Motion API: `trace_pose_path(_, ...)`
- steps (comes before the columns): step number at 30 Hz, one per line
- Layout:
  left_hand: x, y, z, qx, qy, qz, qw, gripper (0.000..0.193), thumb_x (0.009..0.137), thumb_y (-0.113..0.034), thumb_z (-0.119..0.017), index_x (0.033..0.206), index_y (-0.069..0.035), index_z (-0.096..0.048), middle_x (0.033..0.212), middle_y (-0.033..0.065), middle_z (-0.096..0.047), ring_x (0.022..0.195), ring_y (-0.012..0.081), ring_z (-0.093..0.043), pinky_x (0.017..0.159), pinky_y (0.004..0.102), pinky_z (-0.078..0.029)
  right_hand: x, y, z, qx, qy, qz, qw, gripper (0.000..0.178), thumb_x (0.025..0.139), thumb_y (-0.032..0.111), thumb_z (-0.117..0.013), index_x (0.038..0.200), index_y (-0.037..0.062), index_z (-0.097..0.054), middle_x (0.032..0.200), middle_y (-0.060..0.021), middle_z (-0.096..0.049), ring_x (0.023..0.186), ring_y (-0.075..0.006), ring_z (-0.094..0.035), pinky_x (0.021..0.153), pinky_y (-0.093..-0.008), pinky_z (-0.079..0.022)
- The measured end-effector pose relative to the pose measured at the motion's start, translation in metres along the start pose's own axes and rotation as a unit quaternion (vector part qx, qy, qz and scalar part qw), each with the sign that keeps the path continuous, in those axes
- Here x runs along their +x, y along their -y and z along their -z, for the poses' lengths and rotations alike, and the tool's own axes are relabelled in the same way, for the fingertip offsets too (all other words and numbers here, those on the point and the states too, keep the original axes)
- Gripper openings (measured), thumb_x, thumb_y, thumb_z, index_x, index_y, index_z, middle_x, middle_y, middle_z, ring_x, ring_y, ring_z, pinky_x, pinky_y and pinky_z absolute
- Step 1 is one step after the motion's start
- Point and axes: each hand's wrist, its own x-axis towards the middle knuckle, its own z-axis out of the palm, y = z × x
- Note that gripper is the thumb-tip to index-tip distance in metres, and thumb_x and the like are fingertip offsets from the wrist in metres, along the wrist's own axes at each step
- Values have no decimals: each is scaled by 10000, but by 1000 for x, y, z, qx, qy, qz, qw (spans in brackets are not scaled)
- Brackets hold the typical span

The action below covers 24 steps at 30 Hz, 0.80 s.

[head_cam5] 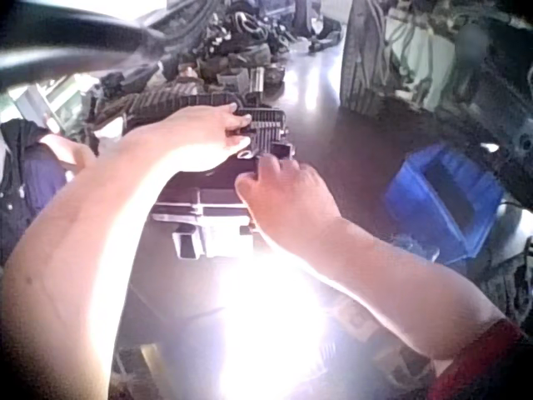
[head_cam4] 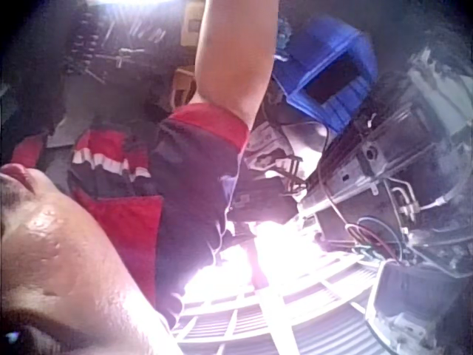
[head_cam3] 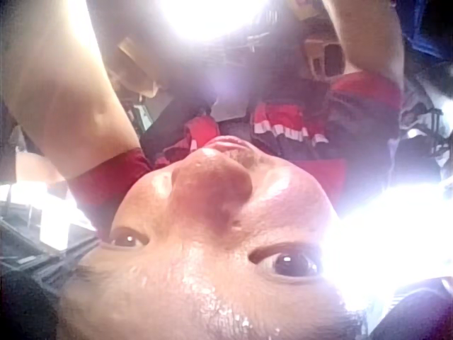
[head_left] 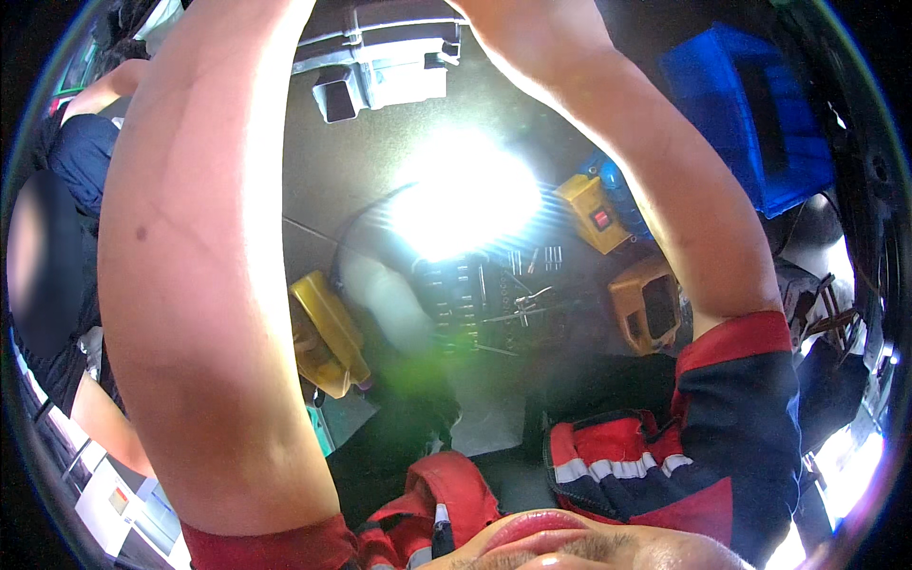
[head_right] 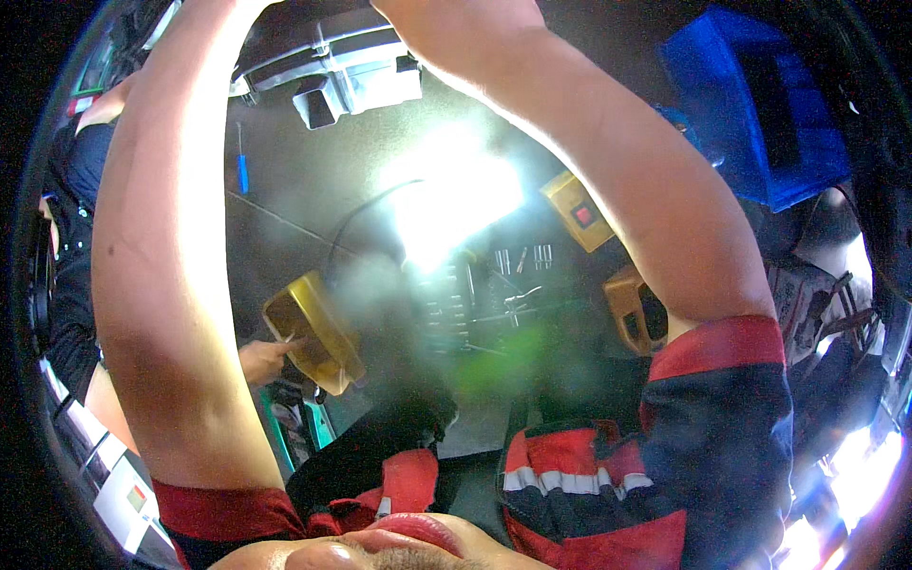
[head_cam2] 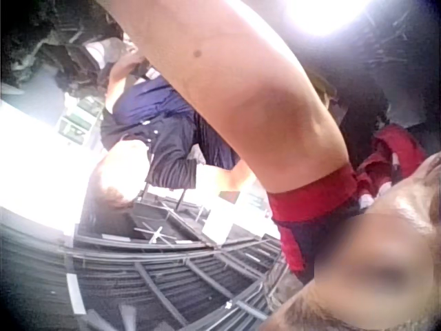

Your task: The person manipulates a plastic casing component and points a light source at an auto part while a second person uses a screwdriver to adjust fastening elements on a radiator-style car component.

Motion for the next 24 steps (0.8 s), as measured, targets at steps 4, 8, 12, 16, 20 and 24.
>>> trace_pose_path(4, -5, -4, 0, -15, -1, 23, 1000, 486, 988, -372, -386, 1388, -100, -435, 1503, 140, -289, 1330, 312, -383, 1115, 365, -301, 15, 0, 19, -19, 150, -91, 984, 237, 848, 184, -564, 961, -22, -533, 818, -142, -676, 757, -260, -689, 614, -377, -551)
trace_pose_path(8, -8, -5, 1, -15, 5, 33, 999, 491, 986, -377, -390, 1389, -99, -432, 1504, 139, -287, 1327, 314, -386, 1112, 365, -307, 15, 0, 18, -1, 114, 30, 993, 247, 863, 190, -556, 988, -22, -531, 846, -142, -664, 793, -255, -681, 642, -374, -550)
trace_pose_path(12, 3, 5, -2, -4, 9, 11, 1000, 484, 986, -371, -395, 1396, -115, -427, 1505, 126, -292, 1325, 315, -389, 1112, 362, -307, 14, 0, 33, -6, 88, 46, 995, 220, 862, 173, -554, 987, -8, -540, 882, -165, -652, 817, -271, -677, 658, -368, -551)
trace_pose_path(16, 2, 3, -8, -3, 6, 14, 1000, 476, 986, -365, -397, 1397, -126, -428, 1506, 116, -294, 1323, 317, -391, 1114, 364, -304, 26, 5, 31, -20, 341, -89, 936, 219, 850, 159, -561, 1012, 12, -544, 937, -184, -636, 884, -269, -664, 693, -368, -549)
trace_pose_path(20, -11, -4, -4, -29, 10, 52, 998, 471, 988, -364, -395, 1398, -134, -428, 1514, 105, -280, 1334, 306, -379, 1121, 371, -296, 8, 11, 26, -61, 148, 96, 982, 269, 858, 181, -551, 1057, 0, -537, 970, -191, -622, 877, -295, -662, 687, -378, -549)
trace_pose_path(24, -6, -1, 0, -40, 43, 67, 996, 468, 990, -362, -396, 1400, -138, -426, 1523, 97, -263, 1345, 296, -364, 1127, 373, -286, 22, 12, 24, -24, 316, -33, 948, 273, 861, 163, -537, 1079, 0, -528, 1008, -207, -595, 866, -329, -658, 681, -392, -548)
